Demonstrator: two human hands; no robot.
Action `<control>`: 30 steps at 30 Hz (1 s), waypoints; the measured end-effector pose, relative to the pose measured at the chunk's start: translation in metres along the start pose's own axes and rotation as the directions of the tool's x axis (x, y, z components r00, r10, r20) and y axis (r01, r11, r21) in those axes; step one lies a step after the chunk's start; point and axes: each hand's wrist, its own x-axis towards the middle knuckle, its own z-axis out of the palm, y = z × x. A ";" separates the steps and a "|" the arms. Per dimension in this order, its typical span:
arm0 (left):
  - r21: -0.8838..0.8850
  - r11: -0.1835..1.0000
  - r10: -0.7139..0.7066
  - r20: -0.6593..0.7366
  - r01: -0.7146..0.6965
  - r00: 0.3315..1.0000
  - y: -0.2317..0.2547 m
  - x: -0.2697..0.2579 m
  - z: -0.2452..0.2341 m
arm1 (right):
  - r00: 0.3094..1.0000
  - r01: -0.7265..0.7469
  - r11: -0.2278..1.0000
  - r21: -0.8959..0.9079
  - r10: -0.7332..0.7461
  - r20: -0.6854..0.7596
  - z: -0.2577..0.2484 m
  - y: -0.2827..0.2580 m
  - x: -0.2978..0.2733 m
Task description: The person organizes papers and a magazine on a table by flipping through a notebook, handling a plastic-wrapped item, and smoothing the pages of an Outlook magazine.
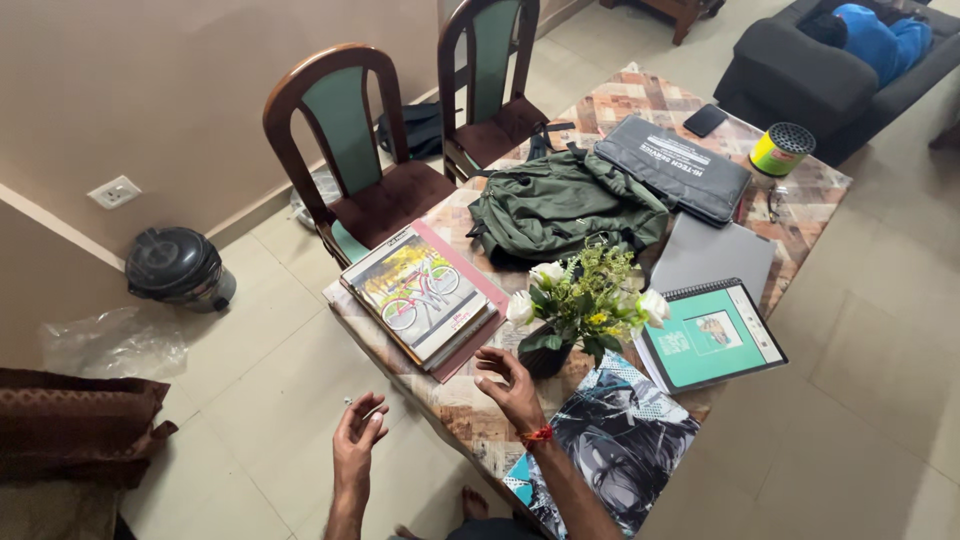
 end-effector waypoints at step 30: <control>-0.026 0.999 -0.041 0.039 0.042 0.998 -0.025 -0.095 -0.044 | 0.999 -0.031 0.999 0.019 0.031 -0.018 0.010 -0.002 -0.112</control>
